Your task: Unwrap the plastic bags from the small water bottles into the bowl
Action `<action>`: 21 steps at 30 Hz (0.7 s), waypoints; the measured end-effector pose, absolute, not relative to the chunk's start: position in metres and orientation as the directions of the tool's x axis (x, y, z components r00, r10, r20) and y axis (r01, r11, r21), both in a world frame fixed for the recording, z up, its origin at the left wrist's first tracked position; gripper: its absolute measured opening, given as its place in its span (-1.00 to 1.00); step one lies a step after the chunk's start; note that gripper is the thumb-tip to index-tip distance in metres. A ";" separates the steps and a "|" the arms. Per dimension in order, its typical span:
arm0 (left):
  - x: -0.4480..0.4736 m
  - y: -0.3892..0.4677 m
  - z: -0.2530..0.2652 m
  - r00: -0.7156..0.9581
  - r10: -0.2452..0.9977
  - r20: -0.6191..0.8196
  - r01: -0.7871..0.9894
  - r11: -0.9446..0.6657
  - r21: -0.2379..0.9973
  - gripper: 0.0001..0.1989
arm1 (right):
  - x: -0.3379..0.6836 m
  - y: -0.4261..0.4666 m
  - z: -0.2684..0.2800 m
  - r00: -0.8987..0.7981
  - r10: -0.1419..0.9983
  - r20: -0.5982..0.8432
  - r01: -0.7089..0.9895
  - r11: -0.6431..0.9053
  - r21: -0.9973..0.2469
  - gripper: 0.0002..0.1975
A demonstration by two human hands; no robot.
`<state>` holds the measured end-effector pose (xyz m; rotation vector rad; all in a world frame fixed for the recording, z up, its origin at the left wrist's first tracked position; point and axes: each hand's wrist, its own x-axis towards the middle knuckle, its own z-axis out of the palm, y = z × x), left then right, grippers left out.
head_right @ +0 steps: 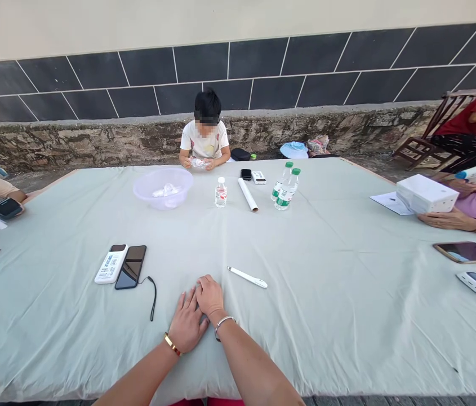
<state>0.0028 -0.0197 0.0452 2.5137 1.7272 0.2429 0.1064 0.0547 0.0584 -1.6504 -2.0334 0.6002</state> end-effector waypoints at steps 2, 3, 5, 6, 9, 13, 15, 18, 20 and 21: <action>0.003 -0.020 0.046 0.351 0.933 0.087 0.919 -0.360 0.160 -0.44 | 0.106 0.055 0.058 -0.181 0.981 0.071 0.786 0.188 -0.589 -0.75; 0.003 -0.020 0.046 0.351 0.932 0.086 0.919 -0.361 0.162 -0.44 | 0.106 0.055 0.058 -0.180 0.981 0.070 0.787 0.186 -0.588 -0.75; 0.003 -0.020 0.047 0.351 0.933 0.083 0.918 -0.361 0.163 -0.44 | 0.106 0.055 0.058 -0.179 0.982 0.068 0.787 0.184 -0.589 -0.75; 0.003 -0.020 0.046 0.352 0.933 0.081 0.919 -0.360 0.163 -0.44 | 0.106 0.055 0.058 -0.179 0.981 0.069 0.786 0.185 -0.590 -0.75; 0.003 -0.020 0.045 0.352 0.932 0.085 0.918 -0.362 0.161 -0.44 | 0.106 0.055 0.058 -0.180 0.981 0.072 0.785 0.188 -0.590 -0.75; 0.002 -0.020 0.044 0.353 0.929 0.115 0.918 -0.368 0.152 -0.45 | 0.106 0.055 0.058 -0.180 0.981 0.073 0.785 0.188 -0.590 -0.75; 0.002 -0.020 0.043 0.354 0.927 0.121 0.917 -0.369 0.149 -0.45 | 0.106 0.055 0.058 -0.179 0.981 0.073 0.784 0.188 -0.591 -0.75; 0.002 -0.019 0.044 0.355 0.928 0.116 0.917 -0.370 0.152 -0.44 | 0.106 0.055 0.058 -0.177 0.982 0.073 0.784 0.185 -0.592 -0.75; 0.002 -0.019 0.044 0.353 0.929 0.109 0.917 -0.367 0.155 -0.44 | 0.106 0.055 0.058 -0.177 0.982 0.072 0.785 0.185 -0.591 -0.75; 0.002 -0.019 0.045 0.352 0.930 0.104 0.918 -0.365 0.157 -0.45 | 0.105 0.055 0.058 -0.177 0.982 0.072 0.785 0.185 -0.591 -0.75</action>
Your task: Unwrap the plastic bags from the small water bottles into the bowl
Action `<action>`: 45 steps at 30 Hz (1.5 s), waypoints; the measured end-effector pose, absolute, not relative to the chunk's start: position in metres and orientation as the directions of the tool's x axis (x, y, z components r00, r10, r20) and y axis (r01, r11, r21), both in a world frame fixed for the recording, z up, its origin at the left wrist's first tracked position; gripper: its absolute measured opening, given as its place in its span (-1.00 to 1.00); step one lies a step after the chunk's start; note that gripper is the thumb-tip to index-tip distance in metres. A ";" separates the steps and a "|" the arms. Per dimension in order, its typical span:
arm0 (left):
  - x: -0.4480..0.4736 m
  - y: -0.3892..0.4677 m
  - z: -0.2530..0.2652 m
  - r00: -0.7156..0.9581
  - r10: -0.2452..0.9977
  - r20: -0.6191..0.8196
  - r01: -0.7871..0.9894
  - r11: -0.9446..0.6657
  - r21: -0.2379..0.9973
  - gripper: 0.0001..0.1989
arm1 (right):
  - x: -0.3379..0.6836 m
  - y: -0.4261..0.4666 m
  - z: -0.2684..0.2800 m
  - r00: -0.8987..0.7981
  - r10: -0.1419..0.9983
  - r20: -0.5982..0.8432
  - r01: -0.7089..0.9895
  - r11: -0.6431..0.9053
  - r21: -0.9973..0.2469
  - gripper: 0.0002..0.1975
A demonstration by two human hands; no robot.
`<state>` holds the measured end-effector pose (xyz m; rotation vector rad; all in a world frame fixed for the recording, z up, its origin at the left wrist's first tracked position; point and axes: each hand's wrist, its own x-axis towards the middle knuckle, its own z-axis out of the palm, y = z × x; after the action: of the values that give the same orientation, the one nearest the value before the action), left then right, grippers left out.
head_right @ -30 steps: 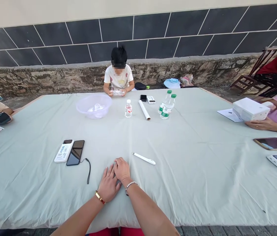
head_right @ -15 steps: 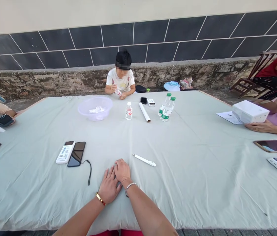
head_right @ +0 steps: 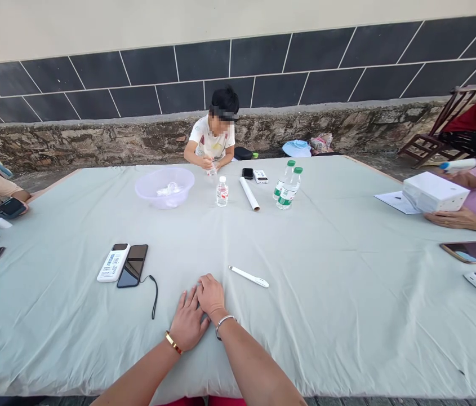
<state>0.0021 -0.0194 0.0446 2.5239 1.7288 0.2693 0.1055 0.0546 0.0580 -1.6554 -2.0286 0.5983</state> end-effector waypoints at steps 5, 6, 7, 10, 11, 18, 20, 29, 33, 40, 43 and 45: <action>0.002 -0.019 0.045 0.355 0.931 0.087 0.919 -0.365 0.151 -0.44 | 0.105 0.055 0.057 -0.177 0.982 0.071 0.783 0.184 -0.594 -0.75; 0.002 -0.019 0.045 0.354 0.931 0.087 0.920 -0.364 0.146 -0.44 | 0.105 0.055 0.057 -0.177 0.982 0.072 0.783 0.184 -0.595 -0.75; 0.002 -0.019 0.044 0.352 0.932 0.088 0.922 -0.362 0.140 -0.44 | 0.105 0.055 0.056 -0.177 0.982 0.072 0.782 0.185 -0.596 -0.75; 0.002 -0.019 0.043 0.353 0.930 0.104 0.922 -0.365 0.129 -0.44 | 0.105 0.055 0.056 -0.177 0.981 0.076 0.778 0.187 -0.600 -0.75; 0.002 -0.019 0.043 0.353 0.929 0.111 0.922 -0.366 0.125 -0.44 | 0.105 0.055 0.057 -0.178 0.981 0.077 0.776 0.188 -0.602 -0.75; 0.002 -0.021 0.042 0.349 0.927 0.139 0.924 -0.365 0.111 -0.44 | 0.106 0.055 0.056 -0.183 0.979 0.087 0.758 0.197 -0.622 -0.75; 0.003 -0.021 0.043 0.346 0.928 0.135 0.924 -0.362 0.123 -0.46 | 0.107 0.054 0.056 -0.185 0.978 0.091 0.749 0.201 -0.632 -0.74; 0.005 -0.021 0.053 0.344 0.937 0.065 0.916 -0.350 0.195 -0.45 | 0.101 0.100 0.069 -0.049 0.979 0.196 0.609 0.185 -0.772 -0.73; 0.004 -0.024 0.054 0.347 0.934 0.087 0.911 -0.357 0.205 -0.44 | 0.094 0.173 0.081 0.068 0.978 0.197 0.596 0.119 -0.794 -0.66; 0.007 -0.028 0.046 0.349 0.931 0.109 0.906 -0.365 0.216 -0.34 | 0.076 0.274 0.082 0.150 0.976 0.161 0.569 0.048 -0.821 -0.58; 0.007 -0.028 0.036 0.358 0.925 0.127 0.903 -0.378 0.206 -0.30 | 0.065 0.313 0.081 0.215 0.968 0.126 0.546 -0.012 -0.838 -0.49; 0.008 -0.028 0.028 0.363 0.917 0.167 0.900 -0.392 0.193 -0.28 | 0.058 0.341 0.080 0.292 0.953 0.085 0.513 -0.081 -0.855 -0.42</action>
<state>0.0079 -0.0281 0.0281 2.5364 1.6925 0.3819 0.0576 0.3406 0.0797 -1.7221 -1.3392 0.6596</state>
